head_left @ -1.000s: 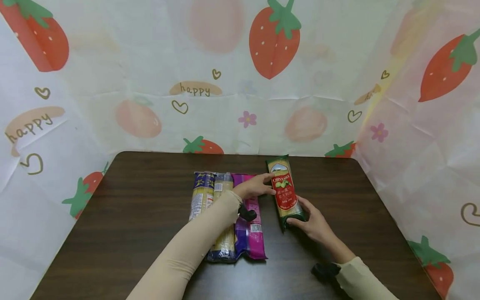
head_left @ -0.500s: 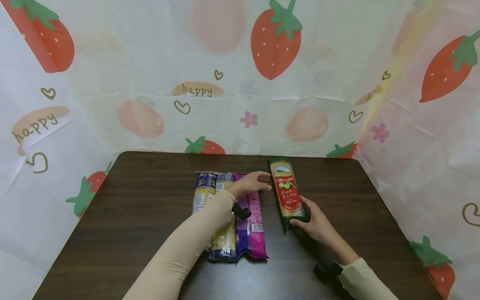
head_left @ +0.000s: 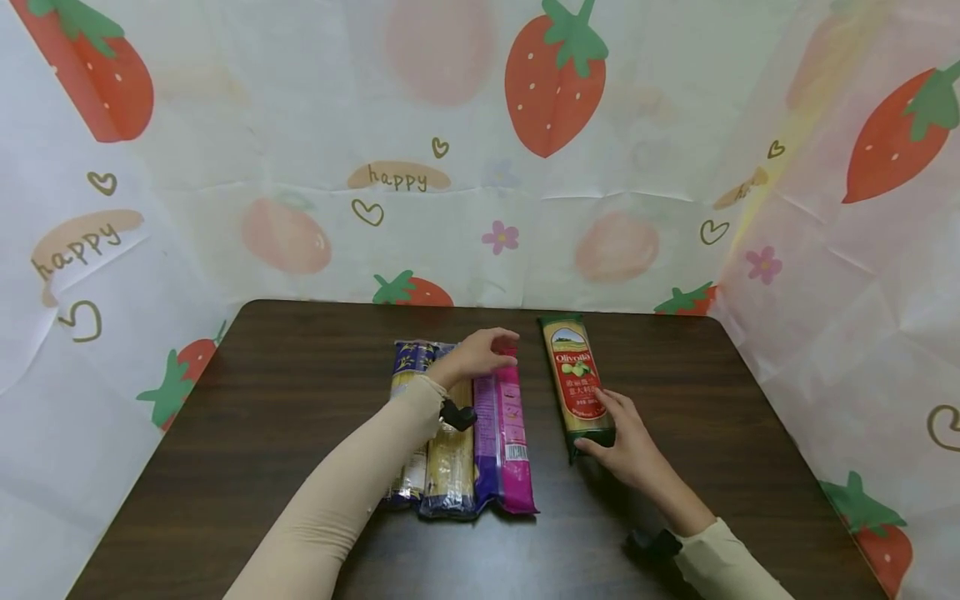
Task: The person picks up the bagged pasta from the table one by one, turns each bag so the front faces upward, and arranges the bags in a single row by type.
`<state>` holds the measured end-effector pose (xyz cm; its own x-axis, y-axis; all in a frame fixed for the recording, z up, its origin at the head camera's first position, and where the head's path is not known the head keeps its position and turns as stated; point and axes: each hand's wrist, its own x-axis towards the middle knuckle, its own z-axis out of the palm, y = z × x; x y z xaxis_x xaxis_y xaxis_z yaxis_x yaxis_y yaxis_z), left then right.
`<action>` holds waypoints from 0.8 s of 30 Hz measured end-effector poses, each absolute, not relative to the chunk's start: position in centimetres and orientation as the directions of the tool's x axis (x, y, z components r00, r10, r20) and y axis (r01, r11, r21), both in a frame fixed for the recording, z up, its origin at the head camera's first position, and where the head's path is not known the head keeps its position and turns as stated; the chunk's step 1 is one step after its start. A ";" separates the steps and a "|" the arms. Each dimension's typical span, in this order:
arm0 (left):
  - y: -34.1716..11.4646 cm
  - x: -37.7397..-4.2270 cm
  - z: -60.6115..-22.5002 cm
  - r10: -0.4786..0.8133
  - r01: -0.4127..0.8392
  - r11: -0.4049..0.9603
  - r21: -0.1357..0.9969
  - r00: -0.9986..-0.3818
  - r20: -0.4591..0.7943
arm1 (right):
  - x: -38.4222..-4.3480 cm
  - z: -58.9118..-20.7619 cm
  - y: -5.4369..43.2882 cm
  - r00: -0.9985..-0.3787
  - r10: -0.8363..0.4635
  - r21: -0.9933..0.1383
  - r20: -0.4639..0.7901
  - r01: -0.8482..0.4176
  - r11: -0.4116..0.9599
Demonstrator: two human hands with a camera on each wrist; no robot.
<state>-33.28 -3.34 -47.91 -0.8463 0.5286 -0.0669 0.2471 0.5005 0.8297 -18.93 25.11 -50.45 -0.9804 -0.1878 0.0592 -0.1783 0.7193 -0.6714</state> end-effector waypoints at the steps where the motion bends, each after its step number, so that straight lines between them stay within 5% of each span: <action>1: -3.7 -33.4 -48.0 0.521 0.260 0.524 0.811 -0.851 -0.063 | -18.9 -50.4 25.0 -0.977 -0.196 -0.671 0.078 -0.197 0.715; 10: -5.8 -33.9 -48.2 0.505 0.349 0.691 0.633 -0.860 -0.077 | -18.1 -50.1 22.7 -0.942 -0.283 -0.668 0.180 -0.328 0.668; 24: -7.3 -34.3 -49.1 0.488 0.317 0.786 0.531 -0.845 -0.218 | -16.2 -50.4 18.4 -0.871 -0.491 -0.693 0.009 -0.360 0.625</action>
<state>-34.34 -7.27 -49.10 -0.8451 0.4883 -0.2175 0.3172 0.7856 0.5313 -16.20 18.38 -50.44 -0.8712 -0.4909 0.0094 -0.3598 0.6252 -0.6926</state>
